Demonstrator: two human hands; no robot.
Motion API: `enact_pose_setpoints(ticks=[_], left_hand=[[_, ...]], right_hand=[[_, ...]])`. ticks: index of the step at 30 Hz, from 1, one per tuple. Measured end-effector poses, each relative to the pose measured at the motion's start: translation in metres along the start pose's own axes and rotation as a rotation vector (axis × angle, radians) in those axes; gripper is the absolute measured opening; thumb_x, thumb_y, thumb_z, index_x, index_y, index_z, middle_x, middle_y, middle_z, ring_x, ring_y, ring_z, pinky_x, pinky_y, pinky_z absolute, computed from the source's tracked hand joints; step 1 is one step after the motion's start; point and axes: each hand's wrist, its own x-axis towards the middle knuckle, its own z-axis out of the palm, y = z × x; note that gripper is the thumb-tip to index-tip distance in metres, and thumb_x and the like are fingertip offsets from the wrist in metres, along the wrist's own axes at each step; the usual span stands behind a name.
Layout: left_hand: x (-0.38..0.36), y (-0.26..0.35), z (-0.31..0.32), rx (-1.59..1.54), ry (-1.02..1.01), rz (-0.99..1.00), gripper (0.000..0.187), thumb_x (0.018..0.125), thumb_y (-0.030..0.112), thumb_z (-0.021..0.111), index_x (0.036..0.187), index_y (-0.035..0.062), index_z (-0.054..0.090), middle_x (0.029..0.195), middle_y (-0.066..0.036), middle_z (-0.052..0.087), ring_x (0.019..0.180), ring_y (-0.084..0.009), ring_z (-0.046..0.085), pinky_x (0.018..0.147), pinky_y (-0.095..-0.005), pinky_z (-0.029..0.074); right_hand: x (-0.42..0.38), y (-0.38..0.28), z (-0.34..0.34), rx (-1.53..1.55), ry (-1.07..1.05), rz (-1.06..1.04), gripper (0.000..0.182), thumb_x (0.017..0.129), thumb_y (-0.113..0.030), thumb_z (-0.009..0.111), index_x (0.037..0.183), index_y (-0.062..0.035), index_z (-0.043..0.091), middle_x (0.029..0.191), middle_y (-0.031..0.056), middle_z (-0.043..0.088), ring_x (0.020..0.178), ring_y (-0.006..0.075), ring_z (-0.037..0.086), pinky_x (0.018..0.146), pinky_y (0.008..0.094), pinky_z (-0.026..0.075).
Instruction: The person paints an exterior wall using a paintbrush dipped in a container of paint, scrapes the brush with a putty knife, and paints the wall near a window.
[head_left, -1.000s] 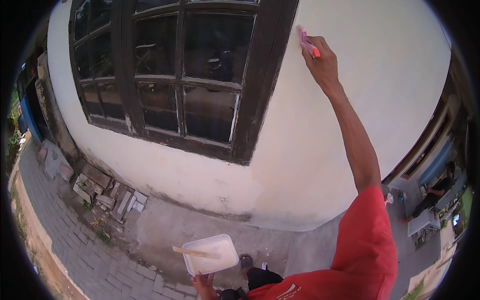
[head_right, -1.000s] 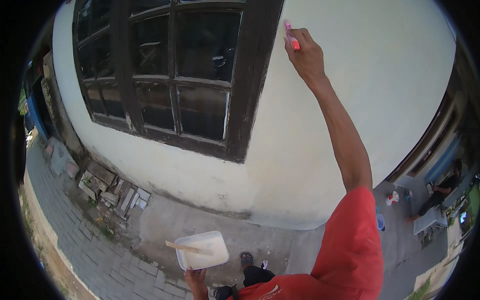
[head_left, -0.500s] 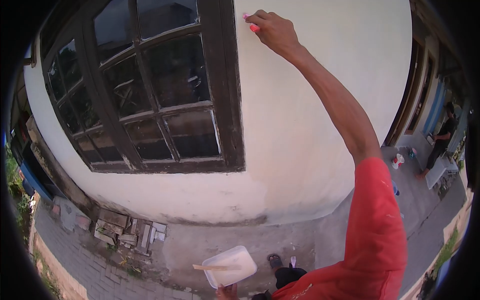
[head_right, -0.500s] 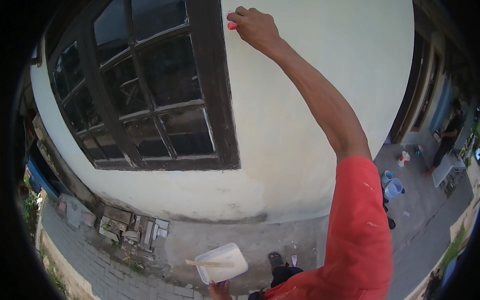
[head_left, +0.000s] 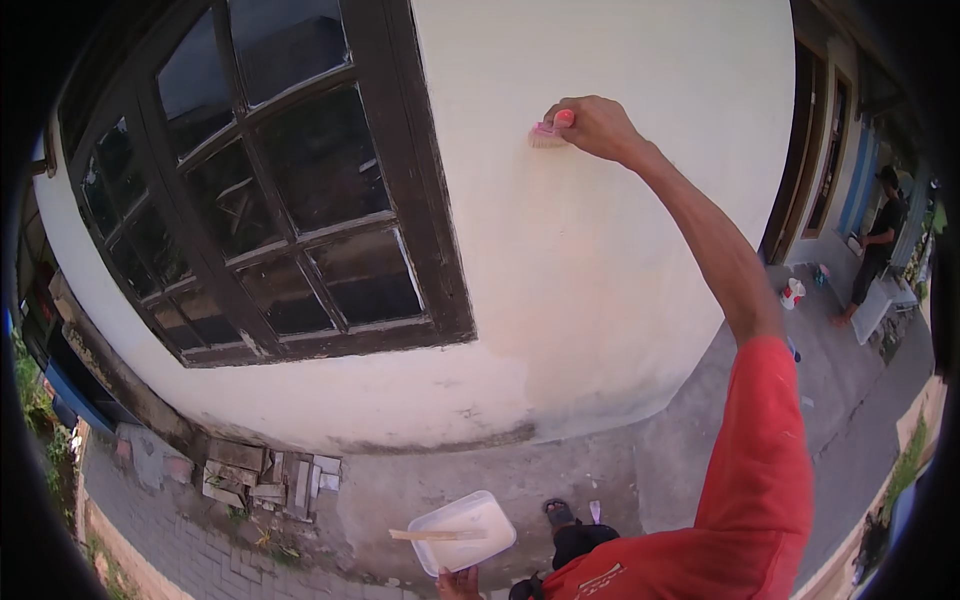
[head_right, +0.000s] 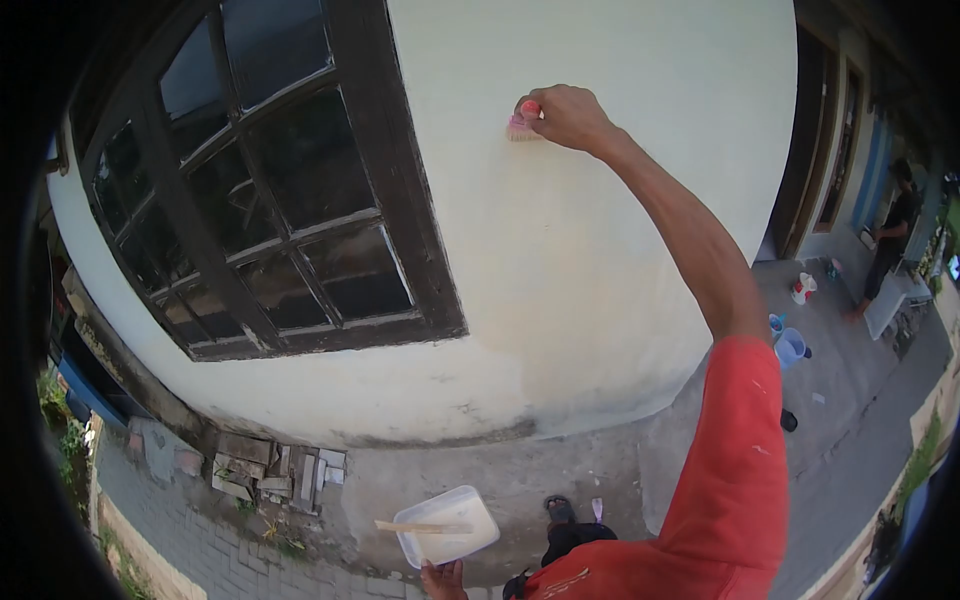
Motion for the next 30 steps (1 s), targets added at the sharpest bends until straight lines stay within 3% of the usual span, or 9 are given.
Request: enact_pose_setpoints(ticks=[6, 11, 16, 17, 19, 21, 24, 26, 30], left_hand=[[0.017, -0.019, -0.004, -0.031, -0.108, 0.062, 0.062, 0.101, 0.047, 0.052, 0.145, 0.0042, 0.04, 0.137, -0.019, 0.053, 0.126, -0.0348, 0.054, 0.108, -0.0512, 0.045], [0.023, -0.03, -0.004, -0.06, -0.198, 0.048, 0.068, 0.099, 0.051, 0.053, 0.147, 0.0048, 0.037, 0.14, -0.021, 0.049, 0.126, -0.0354, 0.054, 0.107, -0.048, 0.045], [0.013, -0.029, -0.003, 0.002, -0.269, 0.041, 0.068, 0.099, 0.05, 0.055, 0.146, 0.0045, 0.038, 0.139, -0.02, 0.05, 0.125, -0.036, 0.054, 0.106, -0.0493, 0.046], [0.006, -0.028, 0.001, 0.042, -0.264, 0.038, 0.067, 0.098, 0.049, 0.055, 0.146, 0.0043, 0.038, 0.138, -0.02, 0.051, 0.125, -0.036, 0.055, 0.105, -0.0493, 0.047], [0.005, -0.031, 0.0, 0.002, -0.252, 0.011, 0.057, 0.099, 0.041, 0.059, 0.138, 0.0025, 0.043, 0.13, -0.018, 0.056, 0.118, -0.0349, 0.059, 0.099, -0.0474, 0.052], [-0.004, -0.033, -0.001, -0.04, -0.24, -0.014, 0.047, 0.099, 0.033, 0.062, 0.13, 0.0006, 0.047, 0.122, -0.016, 0.06, 0.111, -0.0338, 0.063, 0.092, -0.0455, 0.057], [-0.019, -0.037, -0.007, 0.101, -0.305, -0.009, 0.064, 0.097, 0.046, 0.059, 0.142, 0.0037, 0.043, 0.133, -0.019, 0.057, 0.122, -0.0362, 0.058, 0.101, -0.0489, 0.05], [-0.026, -0.043, -0.015, 0.116, -0.373, -0.032, 0.06, 0.097, 0.045, 0.06, 0.139, 0.0044, 0.046, 0.129, -0.017, 0.059, 0.118, -0.0354, 0.06, 0.097, -0.0478, 0.052], [-0.054, -0.047, -0.025, 0.139, -0.365, -0.059, 0.054, 0.097, 0.043, 0.06, 0.134, 0.0048, 0.049, 0.124, -0.015, 0.061, 0.113, -0.0335, 0.062, 0.095, -0.0452, 0.054]], right_hand=[[0.028, 0.036, -0.041, -0.365, 0.425, -0.244, 0.029, 0.087, -0.007, 0.066, 0.112, -0.0189, 0.07, 0.106, -0.0049, 0.067, 0.09, 0.0196, 0.064, 0.063, 0.0341, 0.055], [-0.097, -0.009, 0.054, -0.266, -0.182, -0.226, 0.021, 0.085, -0.004, 0.065, 0.102, -0.0156, 0.07, 0.103, -0.0018, 0.068, 0.092, 0.0216, 0.065, 0.064, 0.034, 0.057], [-0.23, -0.105, 0.047, 0.667, -0.136, 0.228, 0.023, 0.084, -0.018, 0.063, 0.102, -0.0119, 0.076, 0.092, 0.0072, 0.073, 0.081, 0.0262, 0.068, 0.07, 0.0376, 0.053], [-0.252, -0.129, 0.037, 0.924, -0.271, 0.398, 0.026, 0.083, -0.019, 0.066, 0.104, -0.0068, 0.075, 0.087, 0.0107, 0.074, 0.077, 0.0213, 0.068, 0.07, 0.0326, 0.053], [-0.298, -0.182, 0.011, 1.191, -0.412, 0.402, 0.025, 0.082, -0.015, 0.07, 0.101, 0.0002, 0.074, 0.081, 0.0108, 0.072, 0.072, 0.0143, 0.063, 0.068, 0.029, 0.051], [-0.345, -0.226, 0.003, 1.242, -0.586, 0.334, 0.027, 0.082, -0.02, 0.07, 0.102, -0.0023, 0.074, 0.082, 0.0134, 0.073, 0.072, 0.021, 0.066, 0.069, 0.0331, 0.052], [-0.392, -0.271, -0.017, 1.042, -0.726, 0.247, 0.03, 0.083, -0.021, 0.074, 0.106, -0.002, 0.074, 0.093, 0.0131, 0.076, 0.078, 0.0221, 0.07, 0.076, 0.0333, 0.055], [-0.424, -0.287, -0.016, 1.09, -0.658, 0.323, 0.032, 0.082, -0.032, 0.072, 0.104, -0.0095, 0.076, 0.088, 0.0184, 0.073, 0.076, 0.035, 0.068, 0.074, 0.0404, 0.054], [-0.458, -0.299, -0.037, 1.071, -0.602, 0.425, 0.03, 0.081, -0.021, 0.074, 0.104, -0.0018, 0.074, 0.093, 0.0135, 0.076, 0.08, 0.0214, 0.071, 0.076, 0.0329, 0.055]])
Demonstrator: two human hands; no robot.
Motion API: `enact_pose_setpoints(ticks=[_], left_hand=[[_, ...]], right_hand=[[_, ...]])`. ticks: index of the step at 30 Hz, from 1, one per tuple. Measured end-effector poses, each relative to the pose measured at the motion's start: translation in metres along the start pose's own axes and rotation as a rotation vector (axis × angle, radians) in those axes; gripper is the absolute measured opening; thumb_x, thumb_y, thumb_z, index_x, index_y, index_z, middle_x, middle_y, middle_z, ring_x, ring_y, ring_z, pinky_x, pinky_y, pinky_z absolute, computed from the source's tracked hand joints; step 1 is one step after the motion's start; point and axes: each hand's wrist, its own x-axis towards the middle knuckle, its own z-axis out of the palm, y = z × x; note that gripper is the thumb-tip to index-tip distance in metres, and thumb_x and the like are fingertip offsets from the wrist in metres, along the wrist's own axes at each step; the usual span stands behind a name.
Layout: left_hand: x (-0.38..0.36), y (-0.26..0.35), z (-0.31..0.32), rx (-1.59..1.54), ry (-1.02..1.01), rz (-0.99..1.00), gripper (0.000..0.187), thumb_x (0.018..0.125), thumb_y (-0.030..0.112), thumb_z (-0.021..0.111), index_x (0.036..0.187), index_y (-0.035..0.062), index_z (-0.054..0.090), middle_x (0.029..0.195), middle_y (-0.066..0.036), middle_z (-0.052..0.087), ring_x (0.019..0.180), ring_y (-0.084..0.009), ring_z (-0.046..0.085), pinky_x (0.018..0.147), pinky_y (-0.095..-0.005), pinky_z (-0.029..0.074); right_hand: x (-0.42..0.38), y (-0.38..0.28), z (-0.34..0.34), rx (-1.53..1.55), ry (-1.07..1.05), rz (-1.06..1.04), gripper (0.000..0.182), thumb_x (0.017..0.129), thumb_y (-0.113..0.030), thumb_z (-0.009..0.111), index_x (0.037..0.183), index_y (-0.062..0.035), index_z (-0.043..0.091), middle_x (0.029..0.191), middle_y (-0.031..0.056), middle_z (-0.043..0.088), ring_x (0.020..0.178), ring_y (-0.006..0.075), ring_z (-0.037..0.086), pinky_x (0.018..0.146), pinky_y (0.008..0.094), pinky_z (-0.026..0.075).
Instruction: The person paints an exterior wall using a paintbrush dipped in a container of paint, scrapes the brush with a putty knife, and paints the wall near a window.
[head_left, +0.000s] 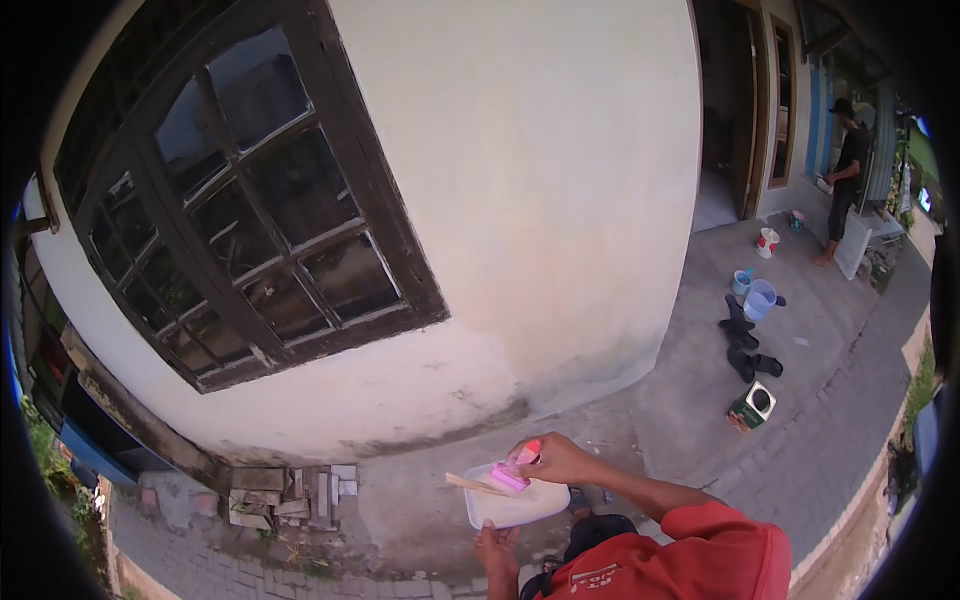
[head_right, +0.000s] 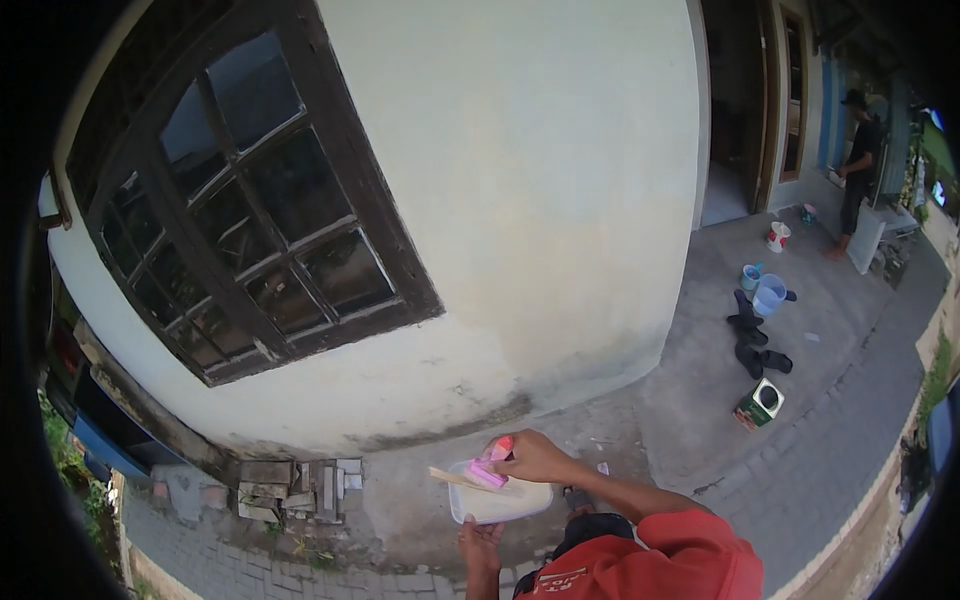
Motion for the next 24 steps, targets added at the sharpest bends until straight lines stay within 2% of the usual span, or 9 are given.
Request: enact_pose_setpoints(ticks=[2, 3, 5, 8, 10, 12, 14, 20, 24], left_hand=[[-0.015, -0.006, -0.001, -0.012, -0.029, -0.012, 0.051, 0.098, 0.042, 0.061, 0.131, 0.0048, 0.051, 0.122, -0.013, 0.061, 0.111, -0.0314, 0.063, 0.094, -0.044, 0.054], [-0.018, -0.008, -0.001, -0.017, -0.021, -0.019, 0.051, 0.098, 0.042, 0.061, 0.131, 0.0048, 0.051, 0.122, -0.013, 0.061, 0.111, -0.0314, 0.063, 0.094, -0.044, 0.054], [-0.024, -0.011, 0.003, -0.081, -0.036, -0.025, 0.05, 0.098, 0.035, 0.063, 0.132, 0.0011, 0.05, 0.122, -0.016, 0.062, 0.107, -0.0313, 0.065, 0.092, -0.0456, 0.056], [-0.044, 0.0, 0.019, -0.065, -0.053, 0.03, 0.047, 0.098, 0.035, 0.064, 0.128, 0.0015, 0.051, 0.118, -0.014, 0.064, 0.105, -0.0275, 0.066, 0.09, -0.0417, 0.057], [-0.046, -0.006, 0.021, -0.092, -0.018, 0.045, 0.042, 0.097, 0.034, 0.067, 0.12, 0.0025, 0.051, 0.112, -0.013, 0.065, 0.102, -0.0256, 0.067, 0.089, -0.0401, 0.058], [-0.056, -0.007, 0.027, -0.119, -0.021, 0.07, 0.044, 0.096, 0.034, 0.069, 0.118, 0.0039, 0.045, 0.113, -0.014, 0.063, 0.103, -0.0253, 0.066, 0.091, -0.0415, 0.057], [-0.073, -0.002, 0.037, -0.132, -0.013, 0.111, 0.041, 0.095, 0.032, 0.071, 0.11, 0.007, 0.043, 0.113, -0.014, 0.061, 0.105, -0.025, 0.065, 0.093, -0.0433, 0.056], [-0.133, -0.022, 0.054, -0.146, 0.001, 0.112, 0.041, 0.094, 0.03, 0.073, 0.108, 0.0096, 0.04, 0.111, -0.013, 0.06, 0.105, -0.0233, 0.063, 0.095, -0.0448, 0.055], [-0.176, -0.056, 0.059, -0.128, 0.0, 0.073, 0.043, 0.093, 0.03, 0.074, 0.108, 0.0085, 0.04, 0.11, -0.013, 0.059, 0.102, -0.0224, 0.063, 0.094, -0.0445, 0.055]], right_hand=[[-0.019, -0.003, 0.001, 0.145, 0.018, 0.072, 0.029, 0.082, -0.019, 0.074, 0.103, 0.0006, 0.074, 0.092, 0.0121, 0.076, 0.08, 0.0157, 0.069, 0.076, 0.0307, 0.054], [-0.026, -0.005, 0.001, 0.143, 0.009, 0.079, 0.029, 0.082, -0.019, 0.074, 0.103, 0.0006, 0.074, 0.092, 0.0121, 0.076, 0.08, 0.0157, 0.069, 0.076, 0.0307, 0.054], [-0.037, -0.008, -0.007, 0.181, 0.04, 0.139, 0.027, 0.084, -0.017, 0.074, 0.103, 0.0025, 0.073, 0.093, 0.0107, 0.076, 0.08, 0.0118, 0.067, 0.076, 0.0285, 0.053], [-0.052, -0.028, -0.02, 0.269, 0.129, 0.08, 0.027, 0.085, -0.016, 0.072, 0.104, 0.0033, 0.073, 0.086, 0.0108, 0.075, 0.076, 0.0121, 0.065, 0.073, 0.0282, 0.053], [-0.057, -0.037, -0.033, 0.288, 0.122, 0.056, 0.027, 0.086, -0.017, 0.074, 0.103, 0.0044, 0.073, 0.089, 0.0089, 0.075, 0.078, 0.0104, 0.065, 0.073, 0.0279, 0.053], [-0.064, -0.043, -0.046, 0.288, 0.15, 0.0, 0.026, 0.088, -0.017, 0.075, 0.102, 0.0048, 0.073, 0.089, 0.0082, 0.074, 0.08, 0.009, 0.065, 0.072, 0.0265, 0.053], [-0.077, -0.057, -0.065, 0.296, 0.158, 0.017, 0.019, 0.089, -0.008, 0.074, 0.102, 0.0056, 0.071, 0.1, 0.0078, 0.072, 0.086, 0.011, 0.066, 0.079, 0.0278, 0.054], [-0.133, -0.064, -0.093, 0.1, 0.148, -0.007, 0.014, 0.089, -0.007, 0.072, 0.097, 0.0047, 0.072, 0.094, 0.006, 0.072, 0.086, 0.0113, 0.066, 0.075, 0.0282, 0.053], [-0.181, -0.057, -0.097, -0.067, -0.006, 0.088, 0.016, 0.087, -0.01, 0.073, 0.095, 0.0043, 0.073, 0.091, 0.0073, 0.073, 0.08, 0.0108, 0.065, 0.072, 0.0267, 0.052]])
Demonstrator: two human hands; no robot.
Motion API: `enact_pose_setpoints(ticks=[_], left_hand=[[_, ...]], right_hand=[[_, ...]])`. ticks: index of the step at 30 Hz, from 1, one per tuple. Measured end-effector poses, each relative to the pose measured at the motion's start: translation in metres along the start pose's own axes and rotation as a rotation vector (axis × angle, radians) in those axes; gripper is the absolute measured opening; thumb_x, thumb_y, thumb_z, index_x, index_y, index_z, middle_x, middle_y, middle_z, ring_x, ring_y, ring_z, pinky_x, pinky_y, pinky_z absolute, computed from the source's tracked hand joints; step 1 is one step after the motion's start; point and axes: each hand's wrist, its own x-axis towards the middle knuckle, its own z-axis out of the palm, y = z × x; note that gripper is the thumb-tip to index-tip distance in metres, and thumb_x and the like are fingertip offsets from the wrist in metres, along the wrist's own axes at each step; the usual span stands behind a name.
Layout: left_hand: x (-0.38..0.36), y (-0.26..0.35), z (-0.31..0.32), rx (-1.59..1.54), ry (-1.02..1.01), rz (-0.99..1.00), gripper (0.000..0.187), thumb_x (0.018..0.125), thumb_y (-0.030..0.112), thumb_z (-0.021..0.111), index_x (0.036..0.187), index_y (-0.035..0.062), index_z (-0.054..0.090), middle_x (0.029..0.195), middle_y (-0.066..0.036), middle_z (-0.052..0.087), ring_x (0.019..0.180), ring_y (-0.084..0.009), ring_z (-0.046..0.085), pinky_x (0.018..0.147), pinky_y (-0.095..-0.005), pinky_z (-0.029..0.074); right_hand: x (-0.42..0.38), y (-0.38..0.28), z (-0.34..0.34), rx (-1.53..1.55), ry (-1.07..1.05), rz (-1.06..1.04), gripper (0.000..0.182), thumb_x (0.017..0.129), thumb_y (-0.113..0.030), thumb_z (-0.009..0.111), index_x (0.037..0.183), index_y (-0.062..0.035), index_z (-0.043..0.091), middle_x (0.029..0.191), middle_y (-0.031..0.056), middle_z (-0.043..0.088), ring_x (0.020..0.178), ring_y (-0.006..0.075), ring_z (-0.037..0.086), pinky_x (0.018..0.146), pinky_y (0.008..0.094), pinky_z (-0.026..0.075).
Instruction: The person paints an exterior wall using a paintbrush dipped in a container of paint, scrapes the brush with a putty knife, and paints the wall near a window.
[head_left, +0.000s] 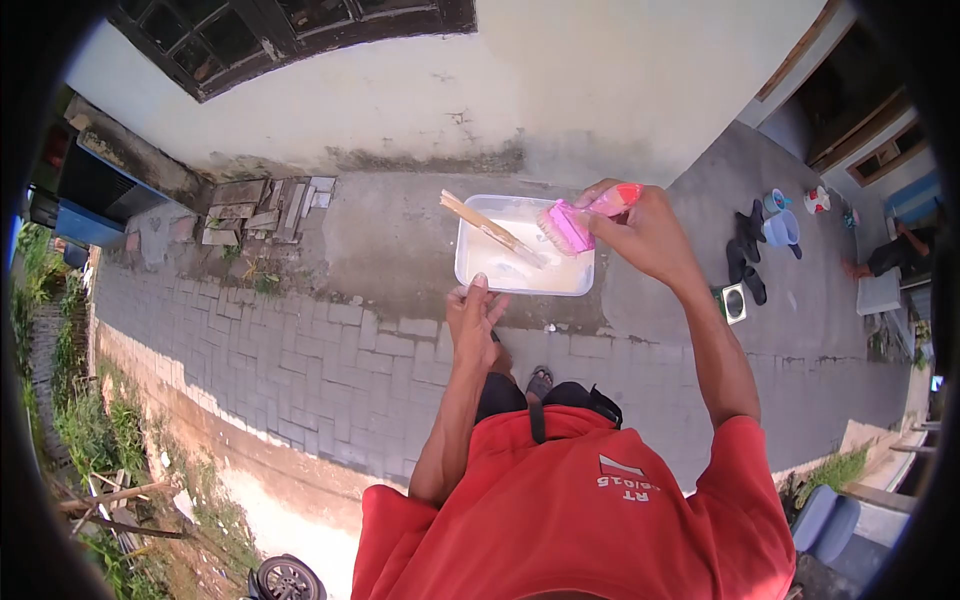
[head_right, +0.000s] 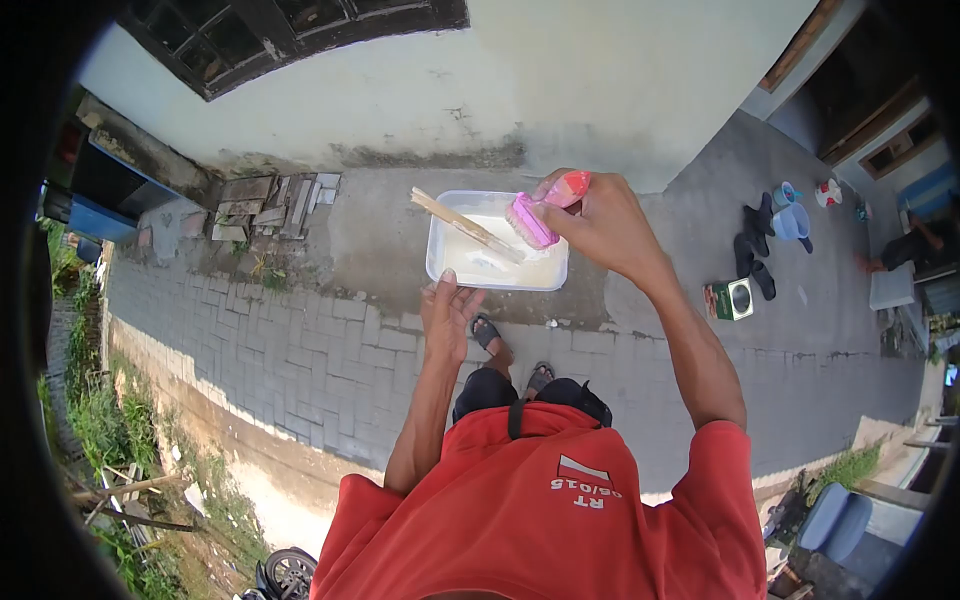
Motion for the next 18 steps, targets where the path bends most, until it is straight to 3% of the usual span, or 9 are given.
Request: enact_pose_setpoints(ticks=[1, 3, 7, 9, 11, 13, 16, 18], left_hand=[[-0.011, -0.007, 0.0, 0.002, 0.007, -0.011, 0.043, 0.093, 0.03, 0.074, 0.108, 0.0085, 0.04, 0.11, -0.013, 0.059, 0.102, -0.0224, 0.063, 0.094, -0.0445, 0.055], [-0.024, -0.014, 0.003, 0.072, 0.028, 0.018, 0.049, 0.094, 0.035, 0.07, 0.12, -0.0033, 0.055, 0.111, -0.014, 0.066, 0.102, -0.0238, 0.067, 0.09, -0.04, 0.058], [-0.037, -0.034, 0.001, 0.081, 0.037, 0.014, 0.047, 0.093, 0.034, 0.072, 0.117, -0.0026, 0.055, 0.111, -0.015, 0.066, 0.101, -0.0234, 0.067, 0.088, -0.04, 0.059], [-0.038, -0.039, 0.001, 0.03, -0.039, -0.046, 0.043, 0.092, 0.026, 0.075, 0.108, 0.0069, 0.04, 0.106, -0.01, 0.056, 0.099, -0.0192, 0.061, 0.091, -0.0432, 0.059], [-0.036, -0.043, 0.002, 0.022, -0.045, -0.053, 0.043, 0.092, 0.026, 0.075, 0.108, 0.0068, 0.04, 0.105, -0.01, 0.056, 0.098, -0.0185, 0.061, 0.091, -0.0432, 0.059], [-0.036, -0.046, 0.007, 0.008, -0.044, -0.056, 0.044, 0.092, 0.026, 0.076, 0.108, 0.0067, 0.04, 0.105, -0.009, 0.056, 0.098, -0.0178, 0.061, 0.091, -0.0432, 0.059], [-0.029, -0.049, 0.015, -0.008, -0.018, -0.062, 0.044, 0.091, 0.025, 0.076, 0.109, 0.0064, 0.04, 0.105, -0.009, 0.056, 0.098, -0.0175, 0.06, 0.09, -0.0432, 0.059], [-0.018, -0.053, 0.017, 0.056, 0.013, -0.055, 0.045, 0.093, 0.031, 0.073, 0.116, 0.0034, 0.046, 0.112, -0.014, 0.064, 0.103, -0.0215, 0.066, 0.089, -0.0426, 0.058]], right_hand=[[-0.009, 0.002, -0.001, -0.09, -0.034, 0.035, 0.018, 0.085, -0.011, 0.074, 0.095, 0.0042, 0.073, 0.09, 0.0079, 0.073, 0.078, 0.0107, 0.064, 0.071, 0.0263, 0.051], [-0.022, 0.011, -0.001, -0.06, -0.063, 0.023, 0.02, 0.085, -0.013, 0.074, 0.096, 0.0043, 0.073, 0.09, 0.0087, 0.074, 0.077, 0.0108, 0.064, 0.071, 0.0267, 0.051], [-0.043, 0.024, 0.016, 0.062, -0.194, -0.004, 0.023, 0.084, -0.015, 0.074, 0.098, 0.0031, 0.073, 0.092, 0.0113, 0.075, 0.075, 0.0137, 0.065, 0.071, 0.0296, 0.052], [-0.046, 0.036, 0.031, -0.037, -0.206, -0.017, 0.023, 0.083, -0.014, 0.073, 0.099, 0.0017, 0.074, 0.092, 0.0121, 0.075, 0.076, 0.0176, 0.066, 0.072, 0.0309, 0.052], [-0.044, 0.051, 0.045, -0.14, -0.225, -0.028, 0.022, 0.083, -0.014, 0.073, 0.101, 0.0002, 0.074, 0.093, 0.013, 0.075, 0.076, 0.0215, 0.068, 0.072, 0.0323, 0.053], [-0.043, 0.064, 0.053, -0.263, -0.037, -0.225, 0.022, 0.082, -0.011, 0.072, 0.103, -0.0037, 0.075, 0.098, 0.0124, 0.074, 0.081, 0.0302, 0.069, 0.075, 0.0356, 0.054], [-0.03, 0.074, 0.058, -0.258, -0.027, -0.256, 0.023, 0.083, -0.013, 0.072, 0.104, -0.0072, 0.075, 0.102, 0.0103, 0.074, 0.086, 0.033, 0.069, 0.076, 0.0386, 0.054], [-0.014, 0.076, 0.063, -0.302, -0.065, -0.295, 0.023, 0.083, -0.013, 0.072, 0.105, -0.0088, 0.075, 0.104, 0.0093, 0.074, 0.086, 0.0324, 0.069, 0.076, 0.0386, 0.054]])
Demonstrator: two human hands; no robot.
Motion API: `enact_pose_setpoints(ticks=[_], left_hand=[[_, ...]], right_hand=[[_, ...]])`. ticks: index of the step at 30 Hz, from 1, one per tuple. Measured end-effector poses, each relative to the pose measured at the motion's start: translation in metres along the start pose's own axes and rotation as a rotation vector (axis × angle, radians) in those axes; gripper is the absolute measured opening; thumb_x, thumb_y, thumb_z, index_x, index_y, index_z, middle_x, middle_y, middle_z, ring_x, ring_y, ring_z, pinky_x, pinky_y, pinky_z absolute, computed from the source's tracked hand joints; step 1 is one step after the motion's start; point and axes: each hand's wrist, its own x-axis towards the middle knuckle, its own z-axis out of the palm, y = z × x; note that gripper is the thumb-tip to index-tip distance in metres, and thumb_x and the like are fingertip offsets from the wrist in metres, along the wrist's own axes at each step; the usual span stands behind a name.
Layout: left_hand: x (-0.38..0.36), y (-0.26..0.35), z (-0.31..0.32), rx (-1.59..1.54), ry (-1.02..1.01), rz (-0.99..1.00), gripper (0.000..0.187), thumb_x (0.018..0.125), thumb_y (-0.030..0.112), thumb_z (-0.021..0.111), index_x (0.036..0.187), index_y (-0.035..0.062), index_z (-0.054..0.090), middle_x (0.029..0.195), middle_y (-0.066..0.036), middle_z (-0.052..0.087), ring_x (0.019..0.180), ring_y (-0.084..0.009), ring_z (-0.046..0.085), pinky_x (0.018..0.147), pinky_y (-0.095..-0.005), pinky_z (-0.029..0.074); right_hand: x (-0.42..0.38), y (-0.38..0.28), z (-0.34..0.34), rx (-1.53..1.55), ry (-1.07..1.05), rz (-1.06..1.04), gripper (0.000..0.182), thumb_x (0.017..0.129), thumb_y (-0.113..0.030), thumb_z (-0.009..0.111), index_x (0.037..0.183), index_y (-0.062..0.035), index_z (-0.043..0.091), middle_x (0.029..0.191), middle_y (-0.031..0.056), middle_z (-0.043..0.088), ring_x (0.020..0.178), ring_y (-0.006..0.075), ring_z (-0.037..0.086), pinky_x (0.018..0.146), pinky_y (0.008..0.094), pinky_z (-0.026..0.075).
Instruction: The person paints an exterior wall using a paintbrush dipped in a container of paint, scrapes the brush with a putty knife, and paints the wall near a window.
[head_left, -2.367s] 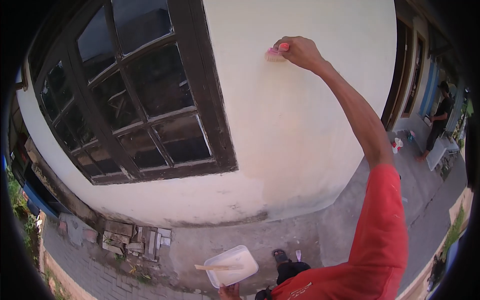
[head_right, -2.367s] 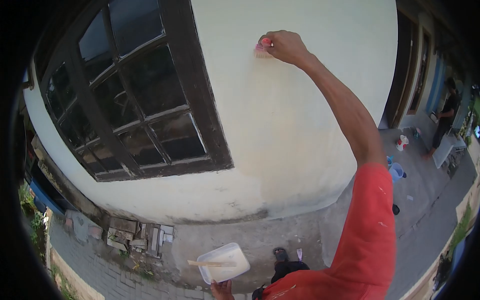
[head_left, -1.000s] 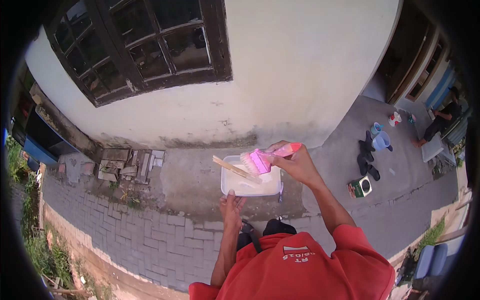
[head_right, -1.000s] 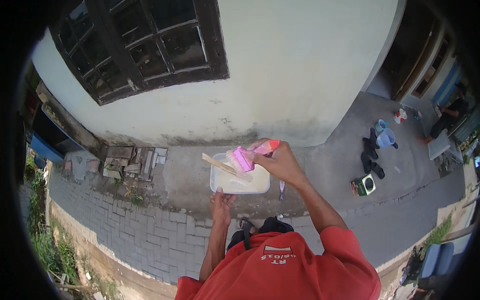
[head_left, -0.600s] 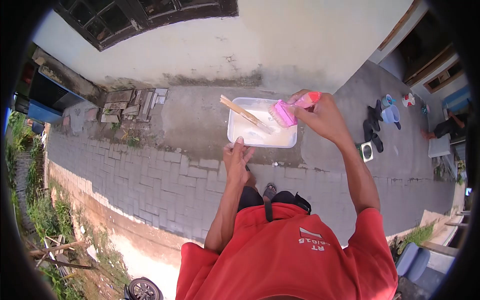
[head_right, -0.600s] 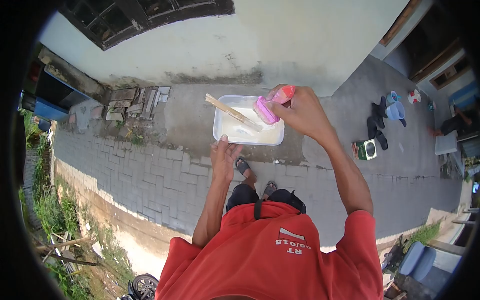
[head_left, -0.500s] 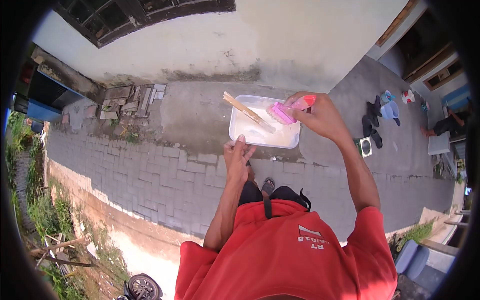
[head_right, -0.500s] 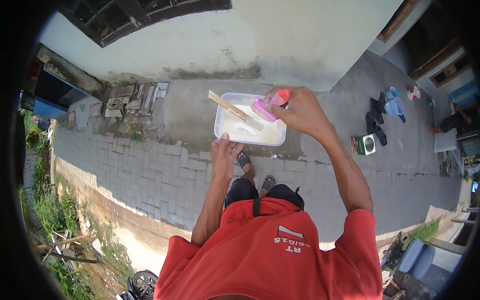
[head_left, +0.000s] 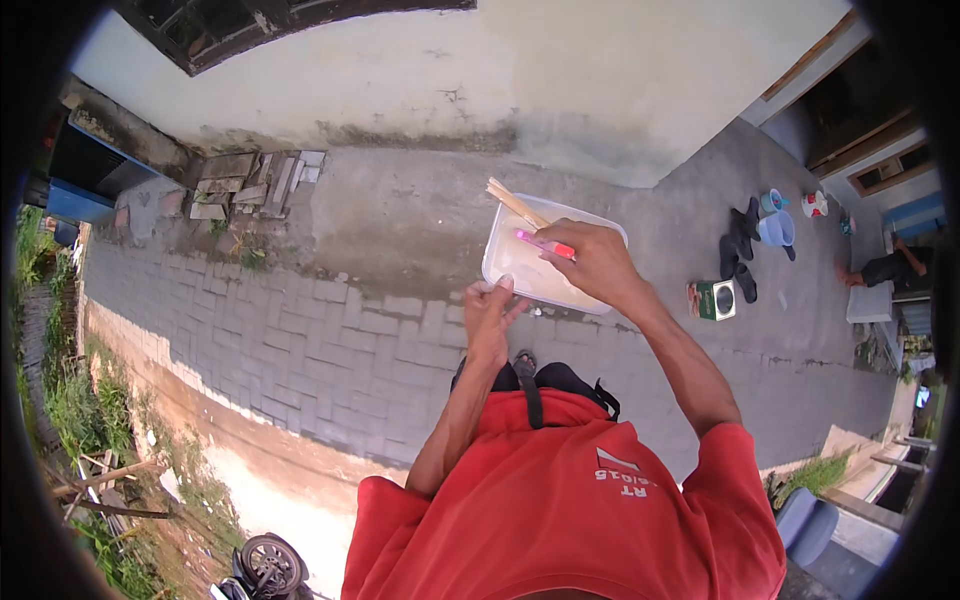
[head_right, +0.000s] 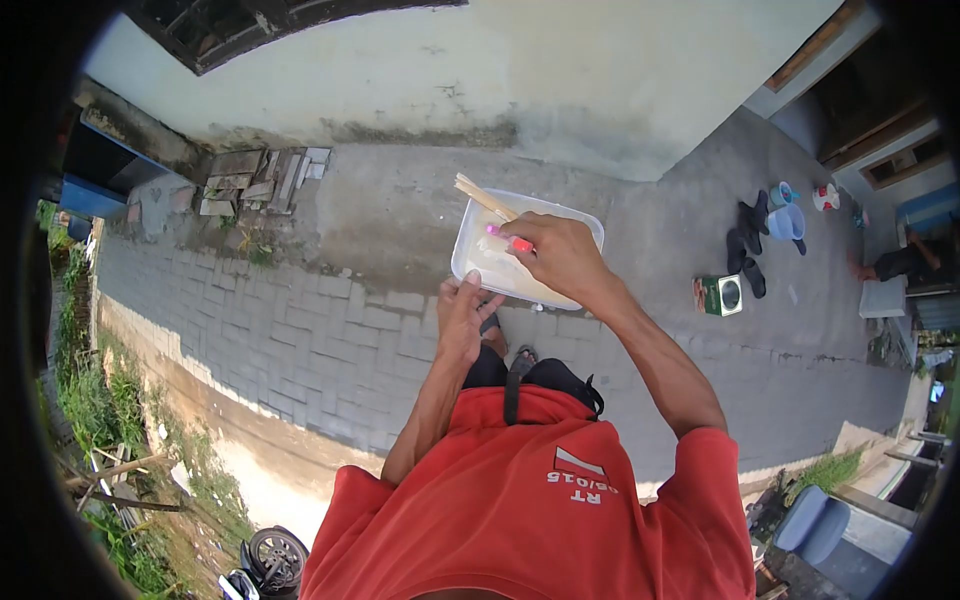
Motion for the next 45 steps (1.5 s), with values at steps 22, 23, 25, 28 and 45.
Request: enact_pose_setpoints(ticks=[22, 23, 25, 28, 45], left_hand=[[0.166, 0.08, 0.04, 0.113, 0.086, -0.042, 0.042, 0.094, 0.029, 0.072, 0.109, 0.0059, 0.041, 0.11, -0.012, 0.059, 0.106, -0.0234, 0.063, 0.093, -0.0429, 0.057], [0.172, 0.084, 0.045, 0.119, 0.093, -0.047, 0.041, 0.095, 0.03, 0.072, 0.108, 0.006, 0.041, 0.111, -0.013, 0.059, 0.105, -0.023, 0.063, 0.093, -0.0424, 0.057], [0.185, 0.088, 0.05, 0.129, 0.092, -0.043, 0.04, 0.095, 0.031, 0.071, 0.107, 0.0062, 0.042, 0.111, -0.013, 0.06, 0.104, -0.0225, 0.063, 0.093, -0.0418, 0.057], [0.204, 0.09, 0.056, 0.121, 0.046, -0.042, 0.04, 0.096, 0.034, 0.068, 0.111, 0.0042, 0.045, 0.111, -0.013, 0.062, 0.104, -0.0219, 0.064, 0.092, -0.0403, 0.057], [0.314, 0.104, 0.125, -0.064, 0.048, 0.008, 0.056, 0.098, 0.042, 0.06, 0.133, 0.0013, 0.047, 0.12, -0.017, 0.059, 0.111, -0.0319, 0.061, 0.096, -0.0463, 0.054]], right_hand=[[0.133, 0.1, -0.003, 0.979, 0.252, 0.589, 0.023, 0.09, -0.016, 0.072, 0.103, 0.0029, 0.069, 0.09, 0.0108, 0.073, 0.073, 0.0186, 0.07, 0.061, 0.0316, 0.053], [0.136, 0.108, -0.006, 0.981, 0.255, 0.584, 0.023, 0.09, -0.016, 0.072, 0.103, 0.0029, 0.069, 0.09, 0.0108, 0.073, 0.073, 0.0186, 0.07, 0.061, 0.0316, 0.053], [0.141, 0.121, -0.012, 1.306, 0.317, 0.773, 0.018, 0.093, -0.016, 0.069, 0.106, -0.0039, 0.066, 0.09, 0.0057, 0.071, 0.075, 0.016, 0.069, 0.057, 0.0296, 0.051], [0.15, 0.147, -0.013, 1.616, 0.339, 0.775, 0.016, 0.094, -0.019, 0.068, 0.104, -0.007, 0.066, 0.089, 0.0037, 0.069, 0.075, 0.0145, 0.066, 0.057, 0.0288, 0.051], [0.348, 0.208, -0.27, 1.209, 0.898, -0.042, 0.028, 0.095, -0.02, 0.07, 0.114, -0.0023, 0.06, 0.095, 0.0068, 0.068, 0.084, 0.0158, 0.068, 0.067, 0.0327, 0.058]])
